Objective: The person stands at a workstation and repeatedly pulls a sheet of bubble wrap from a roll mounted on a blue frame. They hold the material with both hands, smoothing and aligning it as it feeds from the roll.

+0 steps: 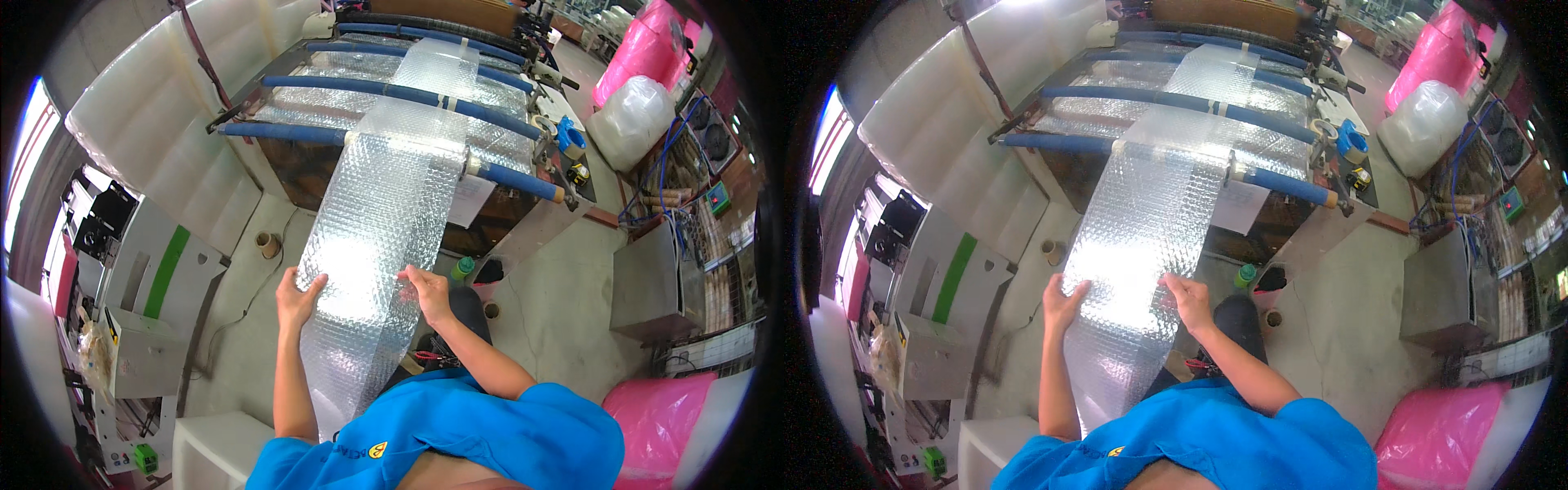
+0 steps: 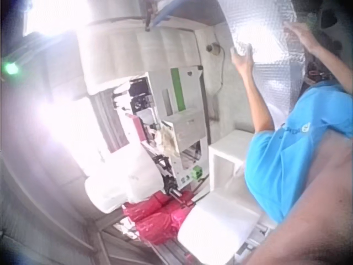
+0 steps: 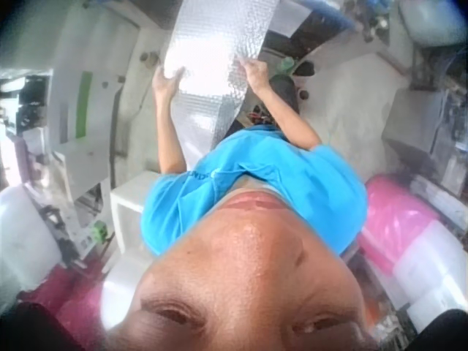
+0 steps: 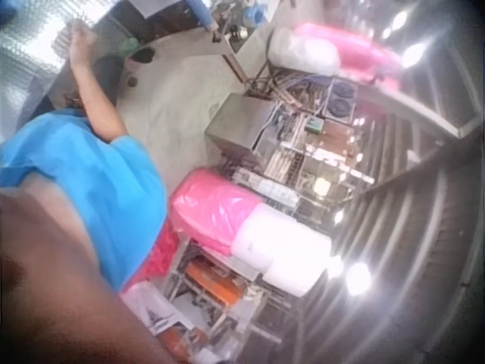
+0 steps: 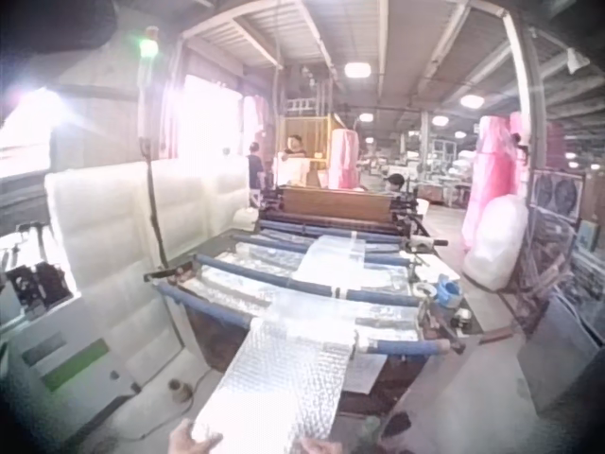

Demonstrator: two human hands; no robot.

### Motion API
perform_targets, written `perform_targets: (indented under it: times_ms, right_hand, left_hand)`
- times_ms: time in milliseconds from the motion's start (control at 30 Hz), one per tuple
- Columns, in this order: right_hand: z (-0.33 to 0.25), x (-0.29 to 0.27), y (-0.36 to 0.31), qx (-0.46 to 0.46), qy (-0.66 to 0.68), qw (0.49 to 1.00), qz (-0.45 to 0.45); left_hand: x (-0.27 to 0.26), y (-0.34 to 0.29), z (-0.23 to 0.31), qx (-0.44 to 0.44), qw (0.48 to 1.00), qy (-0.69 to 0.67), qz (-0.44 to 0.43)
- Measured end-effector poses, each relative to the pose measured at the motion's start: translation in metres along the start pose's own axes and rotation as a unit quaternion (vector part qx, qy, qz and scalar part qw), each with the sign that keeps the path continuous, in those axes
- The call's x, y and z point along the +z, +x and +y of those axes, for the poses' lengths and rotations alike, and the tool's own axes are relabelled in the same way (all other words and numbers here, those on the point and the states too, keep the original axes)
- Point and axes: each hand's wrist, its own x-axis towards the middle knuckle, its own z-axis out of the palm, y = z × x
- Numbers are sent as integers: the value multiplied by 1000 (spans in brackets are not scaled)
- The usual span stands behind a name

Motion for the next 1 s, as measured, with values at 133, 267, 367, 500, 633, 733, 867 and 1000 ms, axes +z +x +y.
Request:
perform_targets:
  times_ms: [133, 267, 367, 500, 633, 733, 867, 1000]
  right_hand:
    - [-9, 22, -11, 25, 49, 995, 83]
    - [15, 14, -22, 81, -98, 992, 15]
    - [0, 23, -30, 36, -54, 998, 13]
    - [16, 19, -27, 7, -84, 996, 25]
    - [16, 17, -24, 57, -78, 995, 23]
    - [20, 13, -21, 43, -119, 992, 17]
    - [56, -3, -4, -17, -139, 990, 7]
    - [66, -9, 8, -28, -188, 981, 35]
  left_hand:
    - [-2, -4, 17, -16, 999, -31, -3]
    - [9, -4, -4, 6, 1000, 11, 14]
    - [12, -4, 1, -56, 997, 36, 26]
    - [11, 1, 4, -85, 996, 19, -4]
    - [21, 4, -22, -53, 996, -46, -51]
    - [32, 10, -48, -60, 995, -57, -64]
    - [53, 20, -73, -87, 993, 8, -77]
    - [76, 31, -84, -100, 989, 62, -92]
